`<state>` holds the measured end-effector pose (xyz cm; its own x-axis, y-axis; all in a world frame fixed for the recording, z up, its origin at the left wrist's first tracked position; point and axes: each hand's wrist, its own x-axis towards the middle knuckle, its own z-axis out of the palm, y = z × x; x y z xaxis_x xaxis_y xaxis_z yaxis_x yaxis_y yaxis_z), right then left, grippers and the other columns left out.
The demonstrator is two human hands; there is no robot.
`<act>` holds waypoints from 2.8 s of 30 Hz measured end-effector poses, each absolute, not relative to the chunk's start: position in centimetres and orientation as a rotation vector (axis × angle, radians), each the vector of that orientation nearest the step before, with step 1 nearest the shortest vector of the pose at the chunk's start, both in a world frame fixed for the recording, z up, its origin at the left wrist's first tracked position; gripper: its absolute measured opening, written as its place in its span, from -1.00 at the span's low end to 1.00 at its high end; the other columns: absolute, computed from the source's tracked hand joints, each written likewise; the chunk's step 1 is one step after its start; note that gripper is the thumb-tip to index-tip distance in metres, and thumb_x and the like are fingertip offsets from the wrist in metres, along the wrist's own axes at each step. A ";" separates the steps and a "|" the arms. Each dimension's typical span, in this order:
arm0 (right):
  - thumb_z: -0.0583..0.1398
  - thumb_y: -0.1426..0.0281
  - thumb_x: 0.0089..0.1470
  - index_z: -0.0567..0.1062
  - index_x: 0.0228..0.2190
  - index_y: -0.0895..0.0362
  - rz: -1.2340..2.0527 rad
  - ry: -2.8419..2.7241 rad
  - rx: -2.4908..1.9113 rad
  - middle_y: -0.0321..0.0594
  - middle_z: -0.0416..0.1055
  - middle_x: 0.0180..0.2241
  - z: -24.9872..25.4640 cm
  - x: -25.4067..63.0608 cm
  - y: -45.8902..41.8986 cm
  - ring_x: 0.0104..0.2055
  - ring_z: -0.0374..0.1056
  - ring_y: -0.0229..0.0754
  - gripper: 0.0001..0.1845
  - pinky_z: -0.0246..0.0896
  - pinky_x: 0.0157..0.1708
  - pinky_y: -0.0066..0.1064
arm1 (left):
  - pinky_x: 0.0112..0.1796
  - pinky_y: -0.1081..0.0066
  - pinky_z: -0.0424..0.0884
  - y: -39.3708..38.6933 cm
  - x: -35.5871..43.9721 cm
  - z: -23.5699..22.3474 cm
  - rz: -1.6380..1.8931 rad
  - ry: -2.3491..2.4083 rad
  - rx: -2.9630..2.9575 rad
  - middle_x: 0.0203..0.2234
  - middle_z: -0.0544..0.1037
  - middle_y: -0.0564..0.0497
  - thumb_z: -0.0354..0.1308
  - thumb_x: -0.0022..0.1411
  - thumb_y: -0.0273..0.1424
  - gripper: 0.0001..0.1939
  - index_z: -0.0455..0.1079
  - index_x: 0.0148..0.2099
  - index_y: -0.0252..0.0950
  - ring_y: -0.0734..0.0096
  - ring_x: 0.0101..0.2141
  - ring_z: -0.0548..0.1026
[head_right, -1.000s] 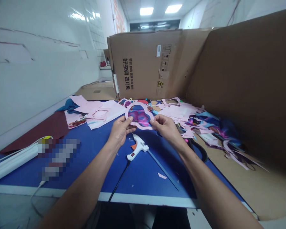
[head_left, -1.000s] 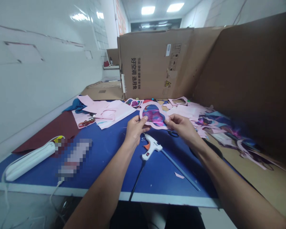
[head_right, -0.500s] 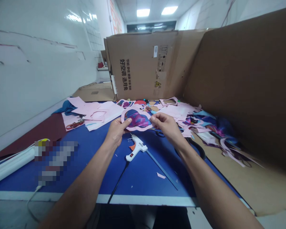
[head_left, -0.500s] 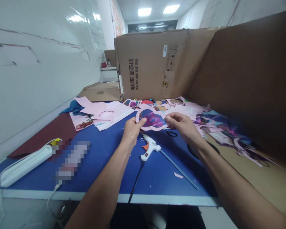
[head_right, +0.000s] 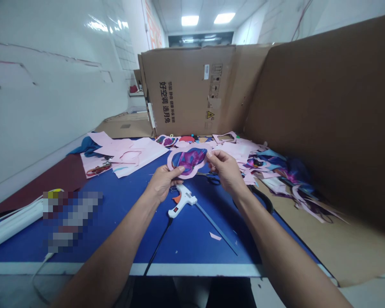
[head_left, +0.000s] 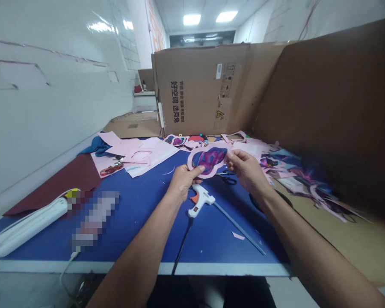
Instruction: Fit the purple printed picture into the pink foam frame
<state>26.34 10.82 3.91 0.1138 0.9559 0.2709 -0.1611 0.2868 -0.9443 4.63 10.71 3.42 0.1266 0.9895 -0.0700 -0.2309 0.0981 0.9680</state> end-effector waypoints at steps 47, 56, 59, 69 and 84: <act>0.50 -0.12 -0.11 0.56 -0.48 0.09 1.047 -1.373 -1.049 -0.29 0.45 -0.55 4.3 25.1 9.6 -0.51 0.27 -0.23 -0.45 0.21 -0.45 -0.37 | -0.44 0.45 0.24 10.6 4.6 2.9 1.267 0.933 1.221 -0.58 0.45 0.09 0.53 -0.02 -0.02 -0.54 0.46 -0.46 -0.27 0.48 -0.53 0.34; 0.52 -0.10 -0.14 0.55 -0.46 0.08 1.058 -1.334 -1.039 -0.31 0.45 -0.54 4.3 25.1 9.6 -0.52 0.27 -0.24 -0.45 0.21 -0.46 -0.37 | -0.49 0.45 0.04 10.3 4.7 3.3 1.290 0.937 1.323 -0.62 0.29 0.15 0.48 0.03 -0.02 -0.52 0.38 -0.50 -0.26 0.54 -0.56 0.17; 0.51 -0.10 -0.11 0.55 -0.45 0.08 1.055 -1.331 -1.041 -0.31 0.45 -0.53 4.4 25.0 9.6 -0.51 0.27 -0.24 -0.46 0.22 -0.45 -0.37 | -0.47 0.44 0.03 10.5 4.7 3.1 1.337 0.949 1.296 -0.63 0.27 0.15 0.48 0.02 -0.04 -0.53 0.37 -0.51 -0.26 0.54 -0.56 0.15; 0.50 -0.10 -0.08 0.55 -0.45 0.09 1.060 -1.358 -1.043 -0.31 0.45 -0.54 3.9 25.4 10.0 -0.52 0.27 -0.25 -0.46 0.20 -0.46 -0.38 | -0.46 0.44 0.02 10.7 4.8 2.8 1.372 0.965 1.297 -0.62 0.26 0.17 0.45 0.07 -0.05 -0.54 0.36 -0.50 -0.27 0.54 -0.55 0.13; 0.52 -0.10 -0.13 0.55 -0.45 0.09 1.062 -1.366 -1.044 -0.30 0.48 -0.54 4.2 25.0 9.8 -0.53 0.29 -0.25 -0.45 0.20 -0.48 -0.40 | -0.44 0.43 0.11 11.0 4.9 2.6 1.403 0.966 1.211 -0.57 0.38 0.10 0.44 0.02 -0.06 -0.59 0.42 -0.44 -0.27 0.49 -0.52 0.26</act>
<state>25.02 9.84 4.18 -0.0519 0.9744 0.2189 0.0280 0.2206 -0.9750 4.87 10.97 2.60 0.0065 0.9835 0.1809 -0.1821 -0.1768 0.9673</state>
